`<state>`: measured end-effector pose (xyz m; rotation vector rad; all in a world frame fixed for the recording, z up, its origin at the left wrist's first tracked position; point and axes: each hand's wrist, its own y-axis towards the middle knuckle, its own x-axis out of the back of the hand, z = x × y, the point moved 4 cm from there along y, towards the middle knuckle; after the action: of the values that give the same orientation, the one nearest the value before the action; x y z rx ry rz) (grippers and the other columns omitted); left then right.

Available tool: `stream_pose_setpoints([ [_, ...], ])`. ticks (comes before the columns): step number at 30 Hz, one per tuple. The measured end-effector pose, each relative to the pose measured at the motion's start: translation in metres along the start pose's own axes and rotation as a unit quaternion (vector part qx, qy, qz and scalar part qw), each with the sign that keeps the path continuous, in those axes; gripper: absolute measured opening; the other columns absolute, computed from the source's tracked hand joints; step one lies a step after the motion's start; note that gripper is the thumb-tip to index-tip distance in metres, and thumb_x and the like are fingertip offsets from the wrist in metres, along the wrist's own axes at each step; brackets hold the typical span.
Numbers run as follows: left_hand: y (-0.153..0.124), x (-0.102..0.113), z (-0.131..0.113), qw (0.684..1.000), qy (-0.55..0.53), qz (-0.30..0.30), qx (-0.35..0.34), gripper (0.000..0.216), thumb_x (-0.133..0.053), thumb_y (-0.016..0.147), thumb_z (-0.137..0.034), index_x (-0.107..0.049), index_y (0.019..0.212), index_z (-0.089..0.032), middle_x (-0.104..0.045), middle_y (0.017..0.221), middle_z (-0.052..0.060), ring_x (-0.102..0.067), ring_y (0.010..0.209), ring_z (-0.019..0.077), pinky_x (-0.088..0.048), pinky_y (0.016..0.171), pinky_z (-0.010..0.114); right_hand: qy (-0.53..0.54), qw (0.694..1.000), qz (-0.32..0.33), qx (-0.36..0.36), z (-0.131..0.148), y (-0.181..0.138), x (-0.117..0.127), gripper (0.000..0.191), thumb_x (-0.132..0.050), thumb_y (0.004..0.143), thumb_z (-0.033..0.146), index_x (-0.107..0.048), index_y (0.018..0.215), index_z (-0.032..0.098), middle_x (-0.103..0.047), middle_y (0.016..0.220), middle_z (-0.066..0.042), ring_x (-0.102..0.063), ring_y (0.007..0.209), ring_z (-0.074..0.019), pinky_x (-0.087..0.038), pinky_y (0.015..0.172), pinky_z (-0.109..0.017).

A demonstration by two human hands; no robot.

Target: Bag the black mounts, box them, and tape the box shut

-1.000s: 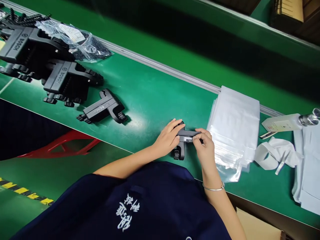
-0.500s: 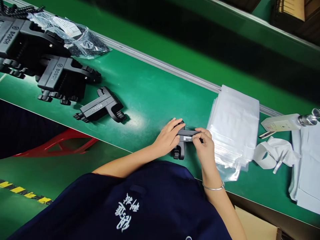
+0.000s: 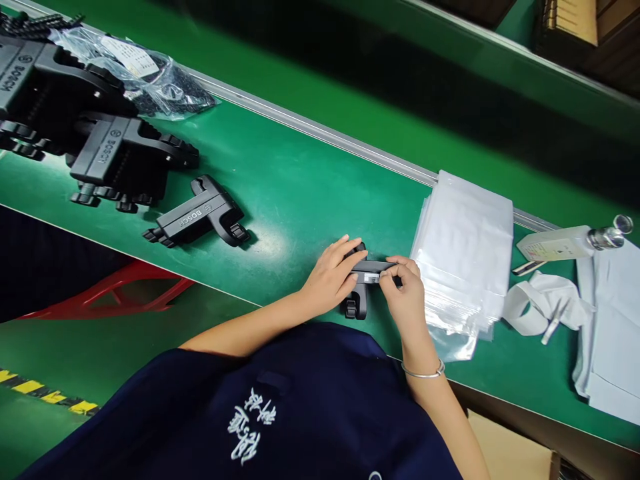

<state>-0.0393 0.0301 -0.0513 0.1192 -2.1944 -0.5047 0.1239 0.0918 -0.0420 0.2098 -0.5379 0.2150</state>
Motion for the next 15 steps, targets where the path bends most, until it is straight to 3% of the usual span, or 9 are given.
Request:
stream_pose_setpoints([
  [4,-0.006,0.005,-0.007,0.988,0.066,0.022,-0.139,0.033,-0.049,0.094,-0.024,-0.062,0.124,-0.022,-0.067,0.128,0.007,-0.052,0.131,0.0228,-0.032,0.114,0.043,-0.011,1.0,-0.003,0.017,0.002,0.0,-0.001,0.014,-0.054,0.078,0.024,-0.052,0.064,0.022,-0.061,0.101,-0.009,-0.056,0.104,-0.0264,-0.039,0.096,-0.048],
  [8,-0.006,0.006,-0.005,0.977,0.11,0.054,-0.172,0.034,-0.051,0.095,-0.028,-0.063,0.126,-0.024,-0.069,0.125,0.005,-0.057,0.125,0.021,-0.035,0.109,0.039,0.003,1.0,0.016,0.012,-0.005,0.001,0.006,0.015,-0.057,0.08,0.025,-0.056,0.066,0.021,-0.064,0.105,-0.01,-0.057,0.108,-0.027,-0.041,0.099,-0.05],
  [10,-0.004,0.008,-0.003,0.975,0.122,0.074,-0.168,0.033,-0.049,0.097,-0.03,-0.063,0.126,-0.025,-0.068,0.126,0.004,-0.057,0.124,0.0206,-0.034,0.109,0.039,0.056,0.998,0.034,0.004,-0.012,0.002,0.015,0.01,-0.056,0.085,0.027,-0.065,0.085,0.022,-0.063,0.118,-0.01,-0.058,0.115,-0.0257,-0.043,0.101,-0.048],
  [13,0.001,0.011,0.0,0.971,0.13,0.112,-0.169,0.032,-0.046,0.098,-0.033,-0.064,0.124,-0.027,-0.068,0.126,0.003,-0.058,0.123,0.02,-0.034,0.108,0.04,0.083,0.992,0.09,0.023,-0.022,0.003,0.03,0.038,-0.059,0.088,0.031,-0.058,0.126,0.026,-0.054,0.141,-0.009,-0.052,0.129,-0.0237,-0.04,0.109,-0.047],
  [15,0.005,0.014,0.001,0.966,0.135,0.126,-0.182,0.032,-0.045,0.099,-0.036,-0.066,0.122,-0.028,-0.069,0.124,0.003,-0.058,0.121,0.02,-0.034,0.107,0.041,0.032,0.988,0.141,0.054,-0.024,0.002,0.035,0.05,-0.064,0.087,0.034,-0.053,0.135,0.028,-0.049,0.147,-0.007,-0.045,0.137,-0.0242,-0.034,0.115,-0.048],
])
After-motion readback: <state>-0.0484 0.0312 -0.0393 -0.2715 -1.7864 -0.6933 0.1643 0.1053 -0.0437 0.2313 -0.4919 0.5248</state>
